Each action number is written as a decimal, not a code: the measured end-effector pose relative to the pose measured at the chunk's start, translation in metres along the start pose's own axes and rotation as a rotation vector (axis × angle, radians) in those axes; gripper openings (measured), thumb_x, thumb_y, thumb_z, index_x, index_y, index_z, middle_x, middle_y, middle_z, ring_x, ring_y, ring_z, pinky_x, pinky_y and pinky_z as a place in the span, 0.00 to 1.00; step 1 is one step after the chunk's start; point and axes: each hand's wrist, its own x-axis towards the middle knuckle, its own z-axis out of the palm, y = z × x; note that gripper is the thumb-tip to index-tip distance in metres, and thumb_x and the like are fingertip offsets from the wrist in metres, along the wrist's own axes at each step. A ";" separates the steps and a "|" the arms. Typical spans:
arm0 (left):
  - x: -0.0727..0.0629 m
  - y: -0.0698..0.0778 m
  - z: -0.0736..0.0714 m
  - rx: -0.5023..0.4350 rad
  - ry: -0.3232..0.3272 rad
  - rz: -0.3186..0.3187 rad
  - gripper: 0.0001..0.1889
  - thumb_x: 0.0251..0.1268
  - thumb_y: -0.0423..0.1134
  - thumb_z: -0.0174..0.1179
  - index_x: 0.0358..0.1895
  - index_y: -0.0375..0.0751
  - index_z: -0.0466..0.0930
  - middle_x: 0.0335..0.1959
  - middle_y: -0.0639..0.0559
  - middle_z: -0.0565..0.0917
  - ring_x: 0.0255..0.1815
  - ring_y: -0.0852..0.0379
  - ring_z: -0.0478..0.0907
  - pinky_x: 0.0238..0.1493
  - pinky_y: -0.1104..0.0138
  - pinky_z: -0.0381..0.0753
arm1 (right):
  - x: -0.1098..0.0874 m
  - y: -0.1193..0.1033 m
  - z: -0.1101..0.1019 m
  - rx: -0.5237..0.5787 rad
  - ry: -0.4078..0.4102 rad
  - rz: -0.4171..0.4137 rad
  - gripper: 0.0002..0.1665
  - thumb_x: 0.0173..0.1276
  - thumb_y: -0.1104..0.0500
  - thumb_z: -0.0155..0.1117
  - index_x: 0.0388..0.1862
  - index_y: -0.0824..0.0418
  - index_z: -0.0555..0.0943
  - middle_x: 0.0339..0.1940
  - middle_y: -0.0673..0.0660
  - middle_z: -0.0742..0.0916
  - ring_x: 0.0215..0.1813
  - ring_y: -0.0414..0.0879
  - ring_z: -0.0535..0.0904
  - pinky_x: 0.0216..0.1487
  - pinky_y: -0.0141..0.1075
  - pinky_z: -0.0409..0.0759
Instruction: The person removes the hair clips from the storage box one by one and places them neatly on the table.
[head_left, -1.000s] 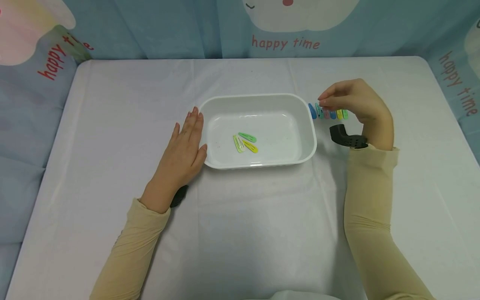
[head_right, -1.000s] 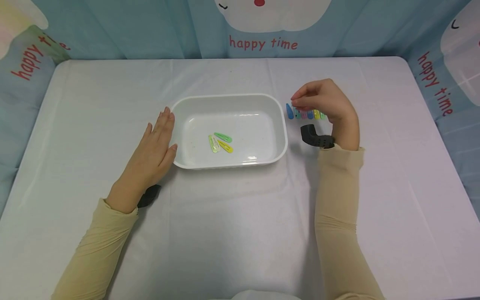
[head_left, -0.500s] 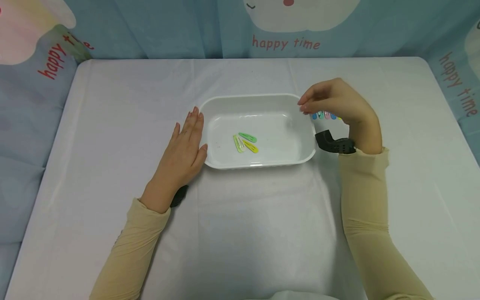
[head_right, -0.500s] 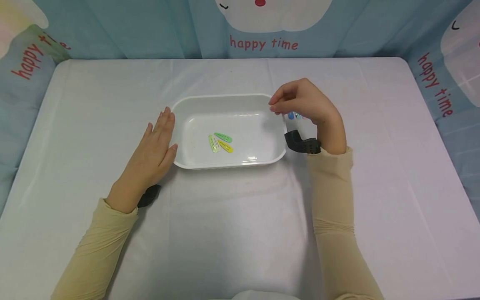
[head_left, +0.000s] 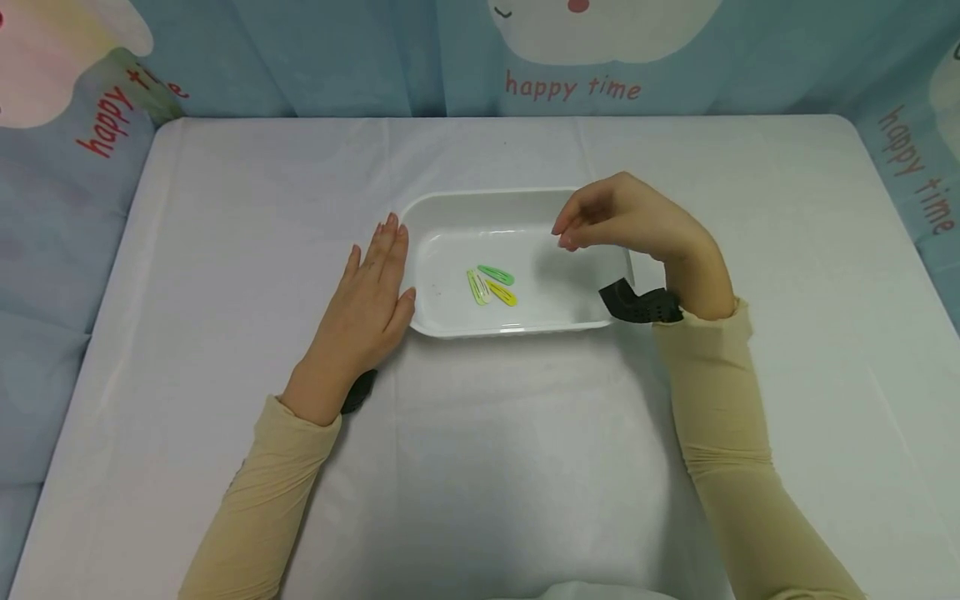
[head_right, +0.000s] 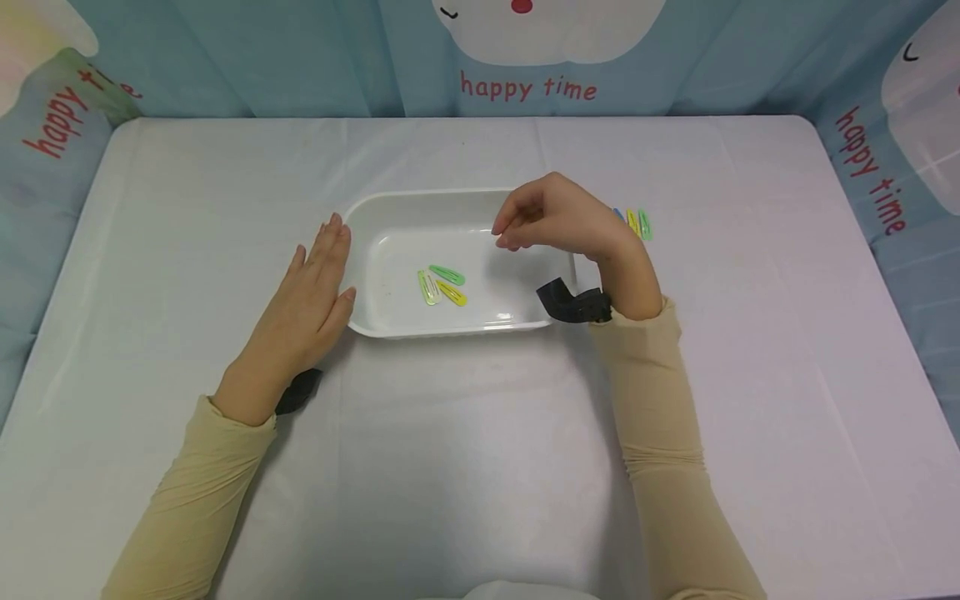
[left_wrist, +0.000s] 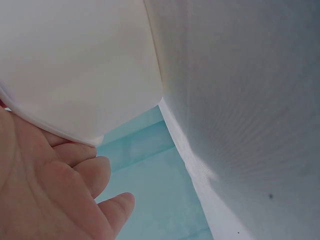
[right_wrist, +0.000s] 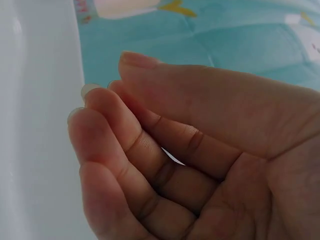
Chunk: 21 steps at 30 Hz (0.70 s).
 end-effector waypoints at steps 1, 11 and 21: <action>0.000 0.000 0.000 -0.002 0.000 0.000 0.33 0.71 0.40 0.39 0.74 0.30 0.42 0.76 0.41 0.42 0.76 0.50 0.39 0.71 0.49 0.41 | 0.001 0.000 0.002 -0.001 -0.011 -0.004 0.08 0.60 0.66 0.66 0.37 0.71 0.82 0.32 0.57 0.86 0.36 0.49 0.81 0.42 0.33 0.76; 0.002 0.000 -0.004 0.024 -0.005 0.000 0.33 0.70 0.40 0.38 0.73 0.28 0.42 0.76 0.40 0.43 0.76 0.48 0.38 0.71 0.49 0.40 | 0.011 -0.004 0.013 -0.077 -0.057 0.014 0.09 0.59 0.66 0.67 0.37 0.70 0.82 0.31 0.55 0.85 0.36 0.48 0.80 0.41 0.33 0.75; -0.001 0.000 -0.002 0.039 -0.010 0.008 0.33 0.70 0.40 0.38 0.73 0.28 0.42 0.75 0.38 0.43 0.76 0.47 0.38 0.71 0.48 0.39 | 0.016 -0.007 0.027 -0.107 -0.120 0.001 0.05 0.60 0.67 0.66 0.35 0.68 0.82 0.31 0.56 0.86 0.36 0.48 0.81 0.41 0.34 0.76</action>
